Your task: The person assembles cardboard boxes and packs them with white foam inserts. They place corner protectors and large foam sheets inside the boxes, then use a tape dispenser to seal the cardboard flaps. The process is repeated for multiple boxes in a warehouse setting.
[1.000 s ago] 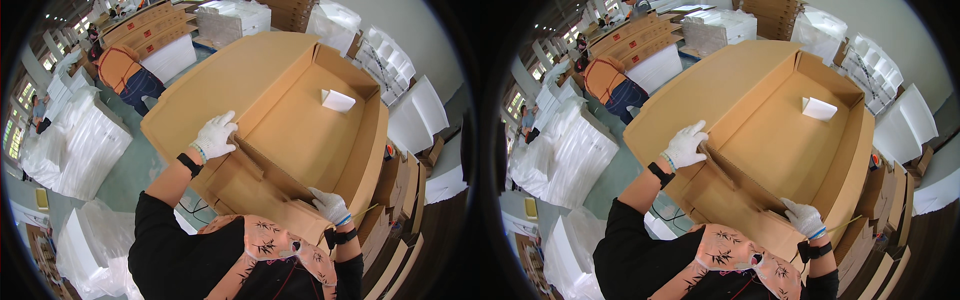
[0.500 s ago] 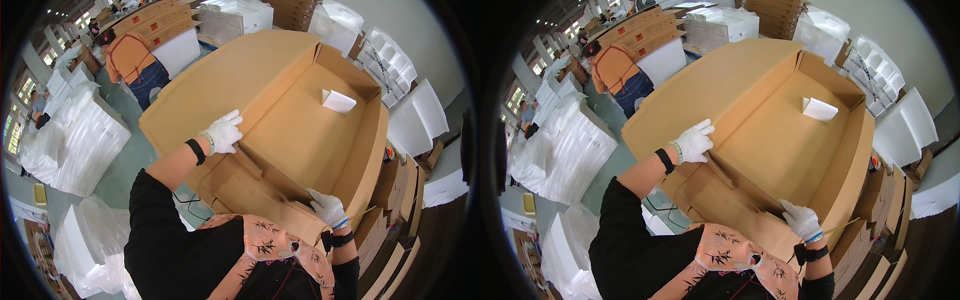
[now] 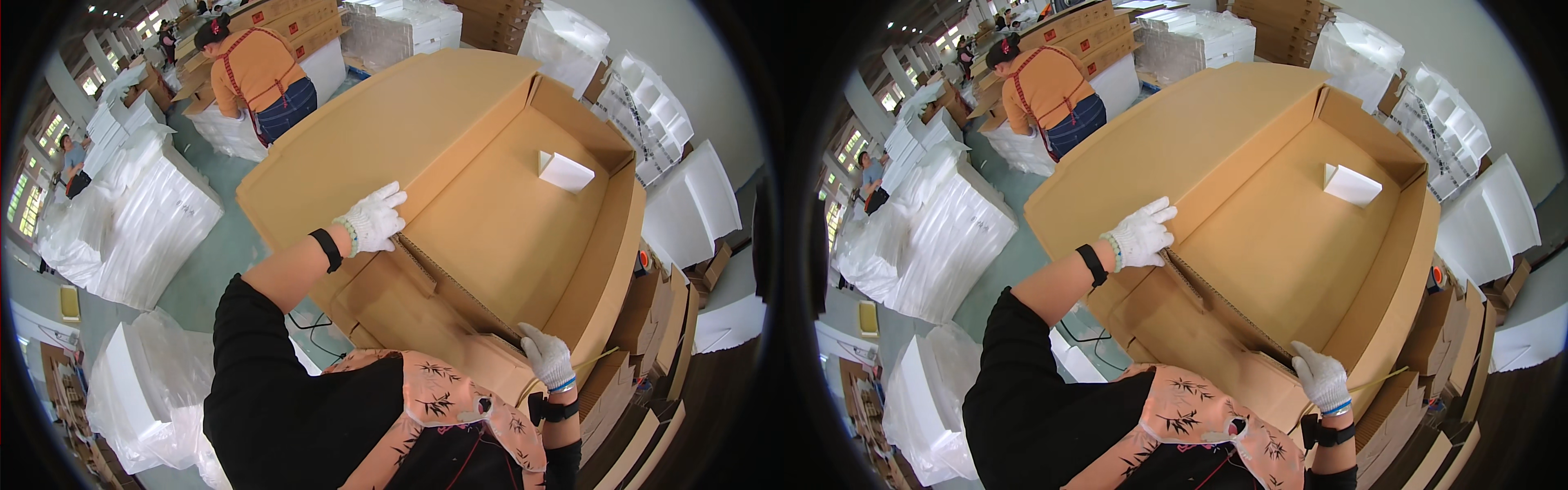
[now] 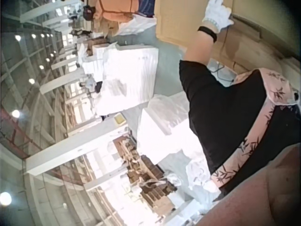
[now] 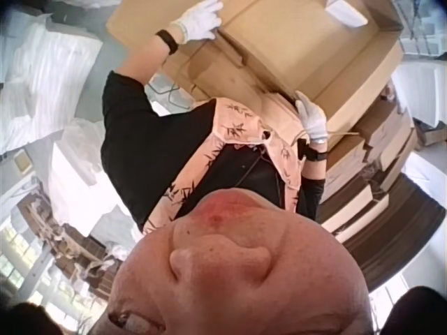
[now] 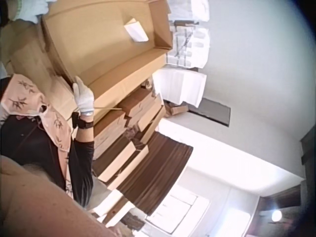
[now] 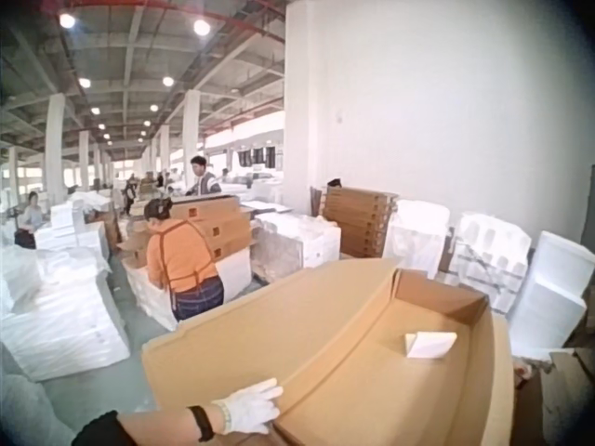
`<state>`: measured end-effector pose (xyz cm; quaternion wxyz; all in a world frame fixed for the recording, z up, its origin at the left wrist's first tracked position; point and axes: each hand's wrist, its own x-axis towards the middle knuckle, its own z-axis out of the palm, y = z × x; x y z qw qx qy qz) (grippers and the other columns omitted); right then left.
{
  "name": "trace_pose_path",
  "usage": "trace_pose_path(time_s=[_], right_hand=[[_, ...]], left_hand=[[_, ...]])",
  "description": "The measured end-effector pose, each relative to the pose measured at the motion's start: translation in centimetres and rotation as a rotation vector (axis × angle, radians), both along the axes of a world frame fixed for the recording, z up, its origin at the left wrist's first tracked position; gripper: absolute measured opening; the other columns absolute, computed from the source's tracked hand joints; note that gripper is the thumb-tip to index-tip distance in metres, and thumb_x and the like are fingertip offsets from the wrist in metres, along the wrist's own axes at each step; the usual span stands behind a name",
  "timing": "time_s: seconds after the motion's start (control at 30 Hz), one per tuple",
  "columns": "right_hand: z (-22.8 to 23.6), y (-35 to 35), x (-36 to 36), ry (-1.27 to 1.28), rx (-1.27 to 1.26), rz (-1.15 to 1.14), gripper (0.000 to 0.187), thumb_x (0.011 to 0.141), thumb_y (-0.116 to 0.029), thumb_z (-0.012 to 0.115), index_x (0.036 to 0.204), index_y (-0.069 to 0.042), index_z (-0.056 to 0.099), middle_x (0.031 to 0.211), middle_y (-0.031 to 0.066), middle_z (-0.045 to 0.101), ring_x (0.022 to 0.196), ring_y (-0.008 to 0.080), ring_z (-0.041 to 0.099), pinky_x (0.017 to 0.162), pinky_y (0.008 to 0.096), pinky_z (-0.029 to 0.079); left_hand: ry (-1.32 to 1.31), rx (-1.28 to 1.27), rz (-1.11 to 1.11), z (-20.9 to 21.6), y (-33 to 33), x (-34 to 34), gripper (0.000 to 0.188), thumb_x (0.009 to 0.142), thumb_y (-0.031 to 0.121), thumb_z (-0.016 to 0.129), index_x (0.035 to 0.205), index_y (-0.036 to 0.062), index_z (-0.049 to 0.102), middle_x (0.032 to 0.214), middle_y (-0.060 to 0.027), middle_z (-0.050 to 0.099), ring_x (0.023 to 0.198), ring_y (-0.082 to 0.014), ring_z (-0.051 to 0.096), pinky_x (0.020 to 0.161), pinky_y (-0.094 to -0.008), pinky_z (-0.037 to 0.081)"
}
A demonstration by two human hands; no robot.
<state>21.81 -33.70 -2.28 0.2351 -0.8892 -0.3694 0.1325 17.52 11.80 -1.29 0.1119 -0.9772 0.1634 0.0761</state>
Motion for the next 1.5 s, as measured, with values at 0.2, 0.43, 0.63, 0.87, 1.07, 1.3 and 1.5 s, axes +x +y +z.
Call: trace_pose_path(time_s=[0.2,0.43,0.63,0.87,1.07,1.3,1.5], right_hand=[[-0.4,0.2,0.0,-0.001,0.069,-0.009,0.03,0.094,-0.025,0.06,0.113,-0.004,0.069,0.092,0.0212,0.071,0.082,0.0378,0.069,0.073,0.0443,0.055],[-0.5,0.2,-0.1,-0.01,0.059,-0.019,0.029,0.093,-0.024,0.061,0.112,-0.004,0.07,0.093,0.0212,0.071,0.083,0.0376,0.069,0.073,0.0436,0.056],[-0.8,0.2,-0.3,-0.006,0.091,-0.022,0.028,0.093,-0.023,0.061,0.11,-0.004,0.07,0.093,0.021,0.071,0.083,0.0373,0.069,0.073,0.0432,0.056],[-0.6,0.4,-0.3,0.006,0.068,-0.021,0.027,0.093,-0.024,0.061,0.108,-0.004,0.071,0.092,0.0208,0.071,0.082,0.0371,0.07,0.073,0.0432,0.056],[-1.4,-0.5,0.1,-0.057,0.079,0.02,0.026,0.093,-0.025,0.061,0.106,-0.005,0.071,0.085,0.0195,0.071,0.076,0.0369,0.069,0.069,0.0443,0.055],[-1.0,-1.5,-0.1,-0.235,-0.085,0.015,0.03,0.093,-0.033,0.061,0.107,-0.007,0.069,0.076,0.0166,0.068,0.07,0.034,0.067,0.064,0.0445,0.053],[-1.9,-3.2,-3.6,-0.408,0.003,-0.069,0.042,0.089,-0.044,0.063,0.108,-0.007,0.067,0.074,0.0137,0.064,0.071,0.0343,0.063,0.067,0.0446,0.049]], left_hand=[[-0.127,-0.028,-0.067,-1.3,0.7,-0.5,0.034,0.073,0.041,0.077,0.089,0.0106,0.074,0.1,-0.0034,0.072,0.135,-0.0315,0.043,0.122,-0.0442,0.023],[-0.106,-0.047,-0.093,-1.3,0.7,-0.2,0.034,0.072,0.04,0.077,0.089,0.0112,0.074,0.099,-0.0033,0.071,0.134,-0.0286,0.043,0.122,-0.0429,0.022],[-0.055,-0.018,-0.063,-1.1,0.5,-0.2,0.03,0.072,0.04,0.078,0.087,0.0143,0.073,0.093,-0.003,0.066,0.112,-0.0233,0.05,0.108,-0.0369,0.036],[-0.095,-0.058,-0.044,-1.7,0.9,-0.6,0.028,0.072,0.039,0.079,0.086,0.0155,0.073,0.09,-0.0016,0.064,0.102,-0.0211,0.051,0.095,-0.0314,0.042],[-0.04,-0.066,-0.07,-1.7,0.4,-0.5,0.029,0.073,0.041,0.078,0.084,0.014,0.072,0.08,-0.0023,0.066,0.097,-0.0217,0.056,0.099,-0.0325,0.04],[-0.006,-0.071,-0.06,-1.2,0.0,-1.6,0.032,0.074,0.039,0.077,0.084,0.0099,0.068,0.087,-0.0081,0.064,0.108,-0.0249,0.058,0.114,-0.0391,0.032],[-0.035,-0.001,-0.103,-1.5,0.0,-1.3,0.032,0.08,0.037,0.074,0.091,0.0082,0.068,0.092,-0.0093,0.066,0.107,-0.0247,0.058,0.116,-0.0419,0.029]])
